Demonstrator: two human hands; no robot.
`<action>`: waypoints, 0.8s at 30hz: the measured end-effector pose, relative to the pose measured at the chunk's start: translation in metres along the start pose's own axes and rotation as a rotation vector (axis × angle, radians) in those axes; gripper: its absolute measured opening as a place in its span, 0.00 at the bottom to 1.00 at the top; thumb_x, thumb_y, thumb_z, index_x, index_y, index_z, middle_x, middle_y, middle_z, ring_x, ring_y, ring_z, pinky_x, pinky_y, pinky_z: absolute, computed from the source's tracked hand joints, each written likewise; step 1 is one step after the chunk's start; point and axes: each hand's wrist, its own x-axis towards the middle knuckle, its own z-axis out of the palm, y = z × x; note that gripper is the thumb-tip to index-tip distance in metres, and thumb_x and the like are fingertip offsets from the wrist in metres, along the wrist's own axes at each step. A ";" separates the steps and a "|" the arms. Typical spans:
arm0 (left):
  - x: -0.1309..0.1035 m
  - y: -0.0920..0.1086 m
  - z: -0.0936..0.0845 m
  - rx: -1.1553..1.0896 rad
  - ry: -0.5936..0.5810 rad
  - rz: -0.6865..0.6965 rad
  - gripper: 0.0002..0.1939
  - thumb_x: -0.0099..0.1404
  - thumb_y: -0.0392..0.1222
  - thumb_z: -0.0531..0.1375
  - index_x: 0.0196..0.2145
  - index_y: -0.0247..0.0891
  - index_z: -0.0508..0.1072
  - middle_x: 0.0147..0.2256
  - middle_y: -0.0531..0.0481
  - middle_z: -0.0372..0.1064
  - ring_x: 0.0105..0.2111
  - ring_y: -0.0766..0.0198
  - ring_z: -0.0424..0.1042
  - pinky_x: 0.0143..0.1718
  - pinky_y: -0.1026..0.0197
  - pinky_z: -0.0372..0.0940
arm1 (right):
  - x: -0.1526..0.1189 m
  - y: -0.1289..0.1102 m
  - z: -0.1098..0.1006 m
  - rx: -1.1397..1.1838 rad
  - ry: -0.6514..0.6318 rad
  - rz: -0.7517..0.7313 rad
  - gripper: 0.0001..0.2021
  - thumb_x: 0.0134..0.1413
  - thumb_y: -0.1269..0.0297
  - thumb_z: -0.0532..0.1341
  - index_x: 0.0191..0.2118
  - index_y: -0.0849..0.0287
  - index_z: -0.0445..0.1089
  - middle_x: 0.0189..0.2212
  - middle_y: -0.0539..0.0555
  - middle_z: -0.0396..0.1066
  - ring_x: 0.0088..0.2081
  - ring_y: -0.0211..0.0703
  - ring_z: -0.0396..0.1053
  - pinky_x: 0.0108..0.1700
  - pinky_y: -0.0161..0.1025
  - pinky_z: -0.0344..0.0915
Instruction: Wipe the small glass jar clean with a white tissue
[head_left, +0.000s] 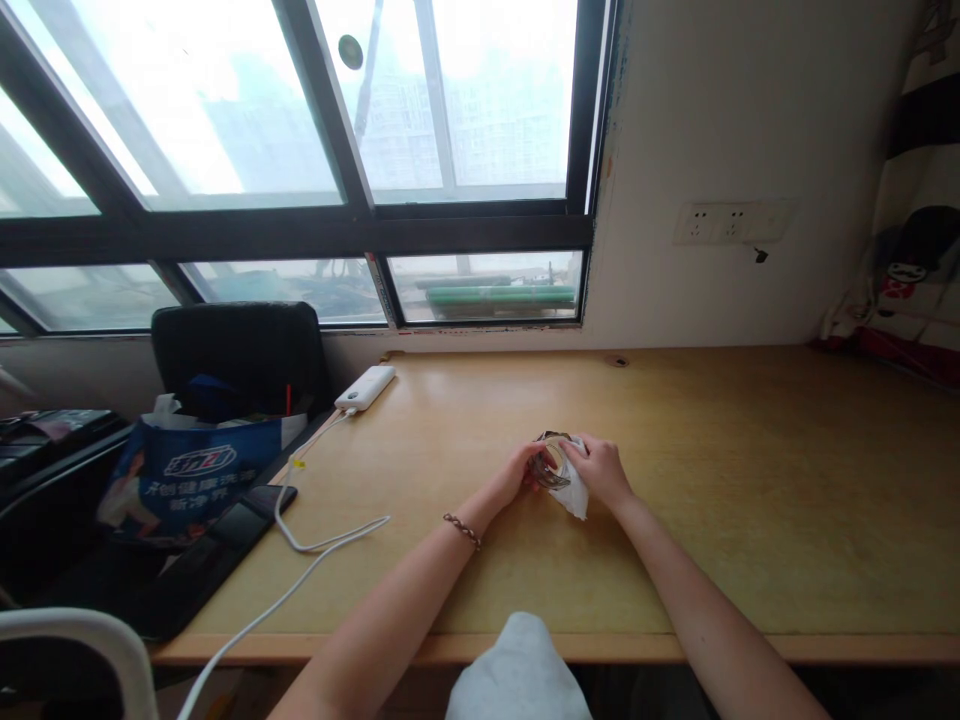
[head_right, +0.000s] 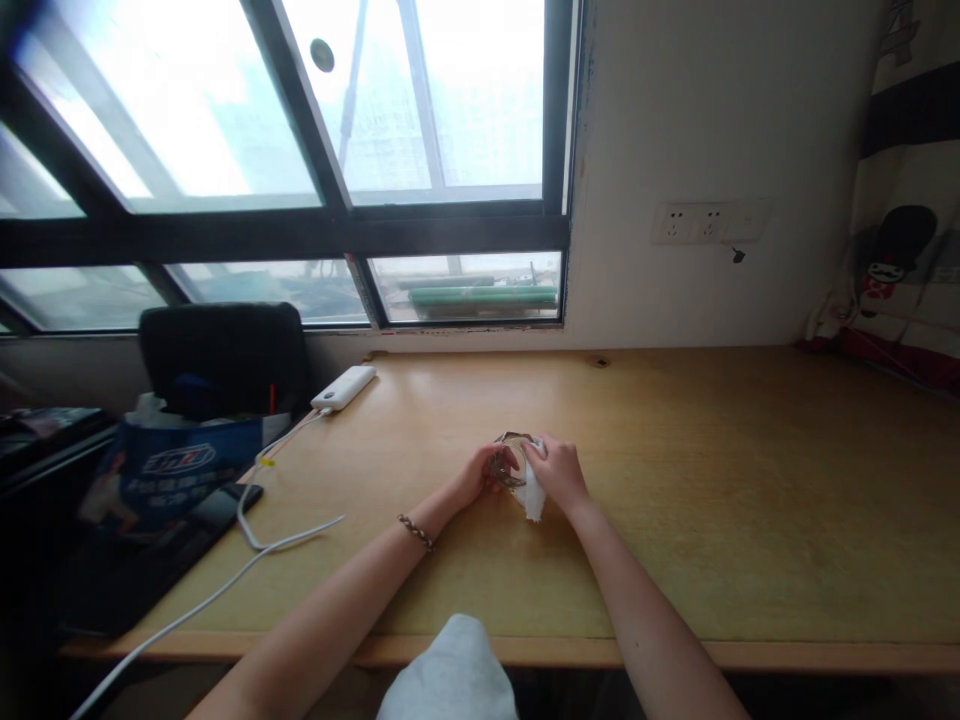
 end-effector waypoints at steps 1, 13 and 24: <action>0.000 0.001 0.001 0.023 0.011 0.006 0.24 0.52 0.56 0.48 0.23 0.30 0.70 0.14 0.52 0.59 0.11 0.73 0.55 0.12 0.69 0.48 | 0.001 0.002 0.002 0.006 -0.058 0.011 0.16 0.50 0.56 0.51 0.25 0.62 0.68 0.20 0.52 0.68 0.22 0.35 0.61 0.26 0.30 0.51; 0.001 0.007 0.004 0.208 -0.082 -0.050 0.24 0.55 0.52 0.47 0.17 0.31 0.70 0.11 0.51 0.59 0.09 0.72 0.53 0.11 0.67 0.45 | -0.002 -0.002 -0.008 -0.351 -0.209 -0.142 0.18 0.55 0.53 0.47 0.31 0.61 0.67 0.24 0.59 0.70 0.26 0.42 0.67 0.26 0.33 0.50; -0.008 0.013 -0.001 0.148 -0.178 0.014 0.19 0.54 0.50 0.53 0.27 0.28 0.72 0.13 0.51 0.61 0.11 0.74 0.55 0.12 0.69 0.46 | 0.002 0.004 -0.001 -0.035 -0.172 0.080 0.21 0.49 0.49 0.51 0.19 0.61 0.68 0.16 0.53 0.67 0.20 0.37 0.61 0.22 0.32 0.48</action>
